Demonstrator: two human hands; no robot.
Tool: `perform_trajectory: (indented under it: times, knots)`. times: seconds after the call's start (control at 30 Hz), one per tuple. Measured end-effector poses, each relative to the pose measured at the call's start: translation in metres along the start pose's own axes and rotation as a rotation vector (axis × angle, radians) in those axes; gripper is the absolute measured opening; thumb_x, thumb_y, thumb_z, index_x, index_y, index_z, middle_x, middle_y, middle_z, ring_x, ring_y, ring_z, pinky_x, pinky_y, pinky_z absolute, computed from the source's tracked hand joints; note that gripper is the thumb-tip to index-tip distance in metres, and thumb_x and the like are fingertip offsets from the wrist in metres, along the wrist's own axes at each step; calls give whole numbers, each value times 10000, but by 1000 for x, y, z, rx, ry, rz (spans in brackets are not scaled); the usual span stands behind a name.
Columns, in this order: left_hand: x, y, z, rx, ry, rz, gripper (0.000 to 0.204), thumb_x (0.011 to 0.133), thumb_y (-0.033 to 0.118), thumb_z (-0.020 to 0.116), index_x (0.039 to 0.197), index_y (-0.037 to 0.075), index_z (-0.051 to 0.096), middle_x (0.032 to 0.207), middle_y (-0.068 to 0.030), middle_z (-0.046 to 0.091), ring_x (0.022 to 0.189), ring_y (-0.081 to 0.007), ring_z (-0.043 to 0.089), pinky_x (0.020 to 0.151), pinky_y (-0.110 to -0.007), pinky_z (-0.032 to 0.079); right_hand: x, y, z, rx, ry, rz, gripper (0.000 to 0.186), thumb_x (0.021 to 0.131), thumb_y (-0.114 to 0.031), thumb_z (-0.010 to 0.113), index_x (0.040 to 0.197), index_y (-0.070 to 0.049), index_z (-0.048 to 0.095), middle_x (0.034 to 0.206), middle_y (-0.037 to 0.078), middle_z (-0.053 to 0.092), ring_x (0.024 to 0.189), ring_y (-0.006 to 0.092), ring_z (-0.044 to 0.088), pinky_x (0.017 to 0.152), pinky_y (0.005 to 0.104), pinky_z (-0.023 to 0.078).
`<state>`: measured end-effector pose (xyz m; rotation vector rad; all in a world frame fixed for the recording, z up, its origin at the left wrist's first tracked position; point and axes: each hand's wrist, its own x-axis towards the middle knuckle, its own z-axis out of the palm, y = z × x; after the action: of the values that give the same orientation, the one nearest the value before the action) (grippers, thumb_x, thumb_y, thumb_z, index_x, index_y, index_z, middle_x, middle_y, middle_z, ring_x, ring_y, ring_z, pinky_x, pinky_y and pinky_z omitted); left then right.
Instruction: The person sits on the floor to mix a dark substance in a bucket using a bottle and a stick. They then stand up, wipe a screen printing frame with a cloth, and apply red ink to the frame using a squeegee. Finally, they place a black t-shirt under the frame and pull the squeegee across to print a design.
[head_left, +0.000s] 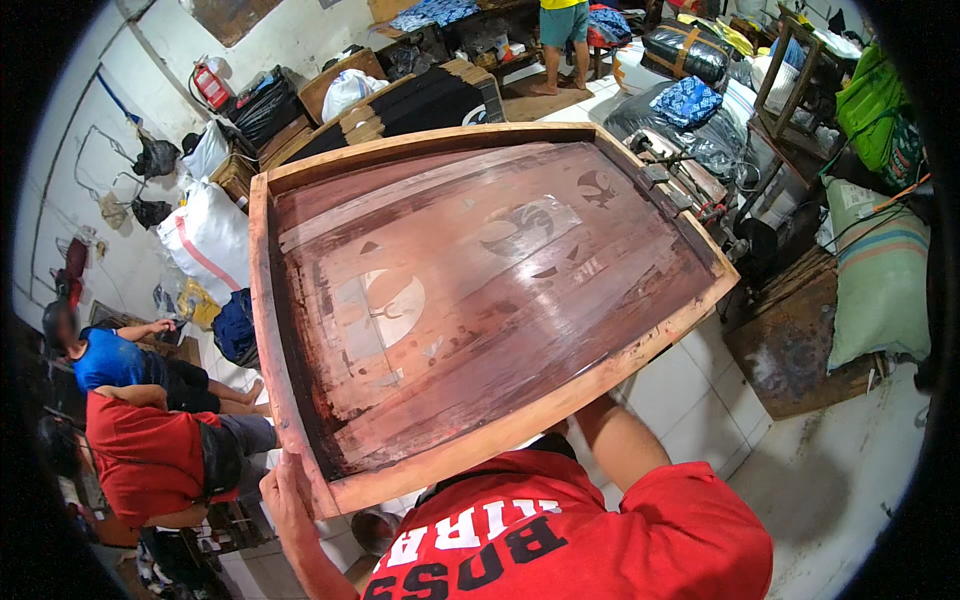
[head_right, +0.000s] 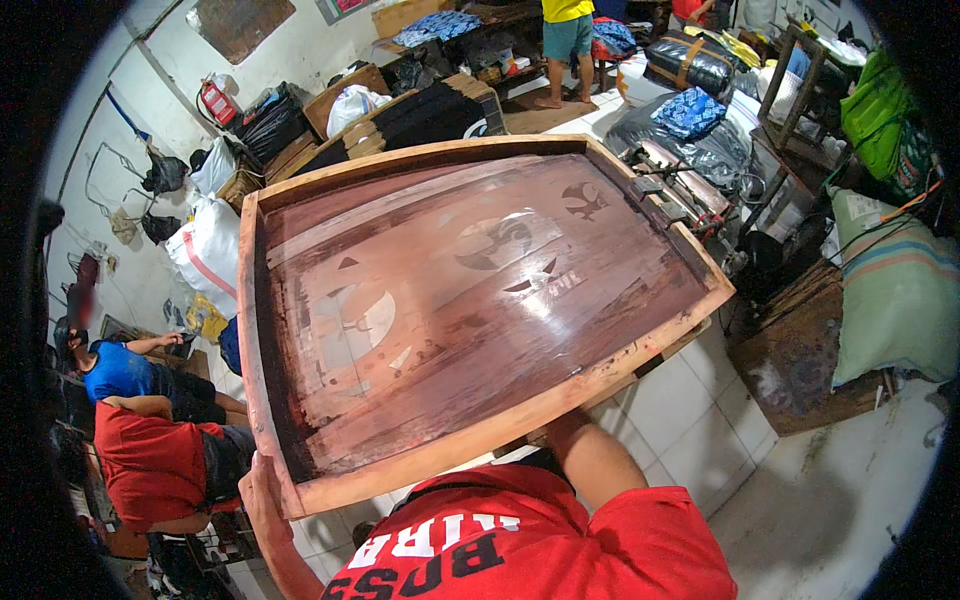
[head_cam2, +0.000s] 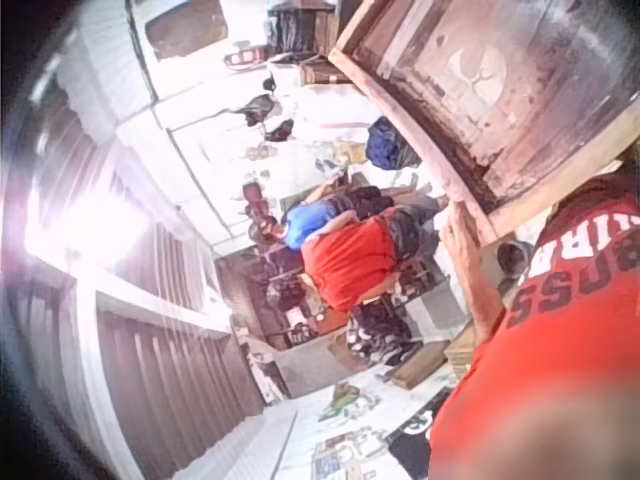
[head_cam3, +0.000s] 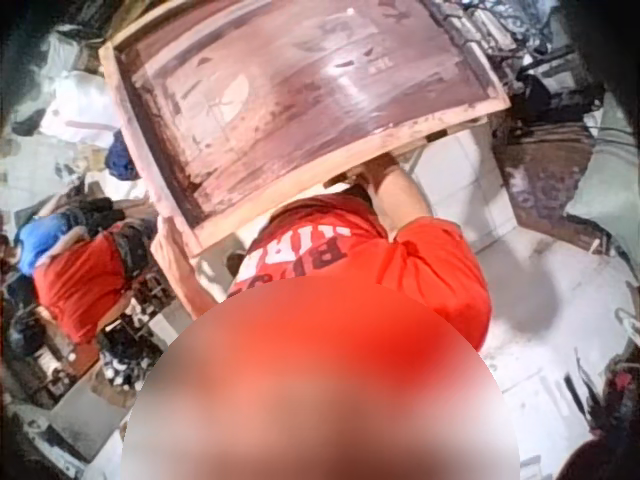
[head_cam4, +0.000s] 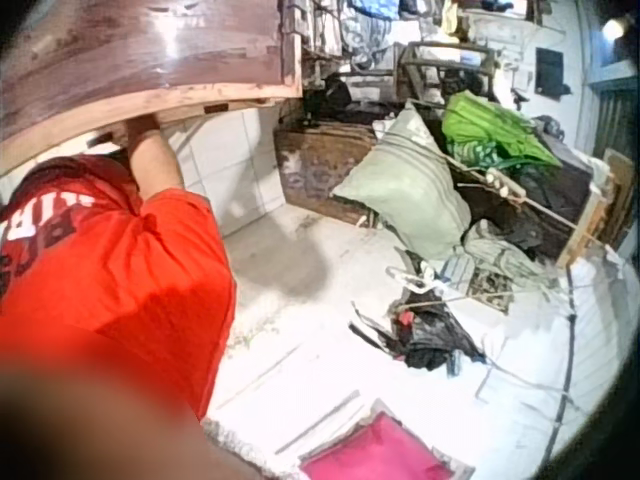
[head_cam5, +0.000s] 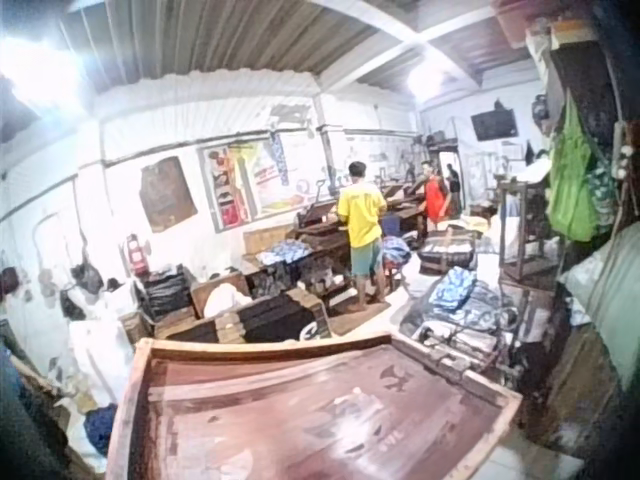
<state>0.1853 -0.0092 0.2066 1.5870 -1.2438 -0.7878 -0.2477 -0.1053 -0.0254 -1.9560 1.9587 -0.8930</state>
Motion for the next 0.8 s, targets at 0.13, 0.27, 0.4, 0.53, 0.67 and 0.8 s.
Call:
perform_trajectory:
  times: [0.13,0.27,0.4,0.53,0.67,0.8]
  knots:
    - [-3,3,5,58,89,20,502,1095,371,552,675,134,415,632,108,338,573,-13,250,513,-291,138,8,106,-27,-59,102,291,379,1009,-330,527,1092,-12,715,940,170,716,891,284,727,775,461,577]
    - [-9,13,13,-41,129,-80,462,1083,347,583,691,132,469,633,112,367,551,3,257,496,-258,151,-34,194,-75,6,176,491,369,1005,-325,536,1068,-12,721,914,170,716,873,282,729,762,461,576]
    - [-12,20,19,-29,197,-186,453,1064,350,623,672,157,501,557,107,346,465,-18,253,432,-296,142,-129,273,-172,160,291,731,360,1001,-320,545,1044,-13,727,889,171,716,855,279,731,748,461,575]
    - [-10,17,18,-8,193,-264,446,1048,369,647,682,163,497,576,115,356,479,-15,251,445,-296,161,-194,321,-281,301,464,893,352,997,-315,554,1020,-13,733,864,171,716,837,276,732,735,461,574]
    - [-8,10,14,19,207,-242,398,1033,446,640,738,184,580,548,128,309,453,-4,188,446,-291,106,-116,319,-316,343,471,776,345,993,-310,563,996,-13,740,839,171,716,819,273,734,721,461,573]
    - [-5,12,7,98,220,-346,370,1020,472,662,784,192,605,609,140,353,500,0,282,468,-253,161,45,205,-230,234,149,491,340,988,-305,572,972,-14,746,814,171,716,802,271,736,708,461,572]
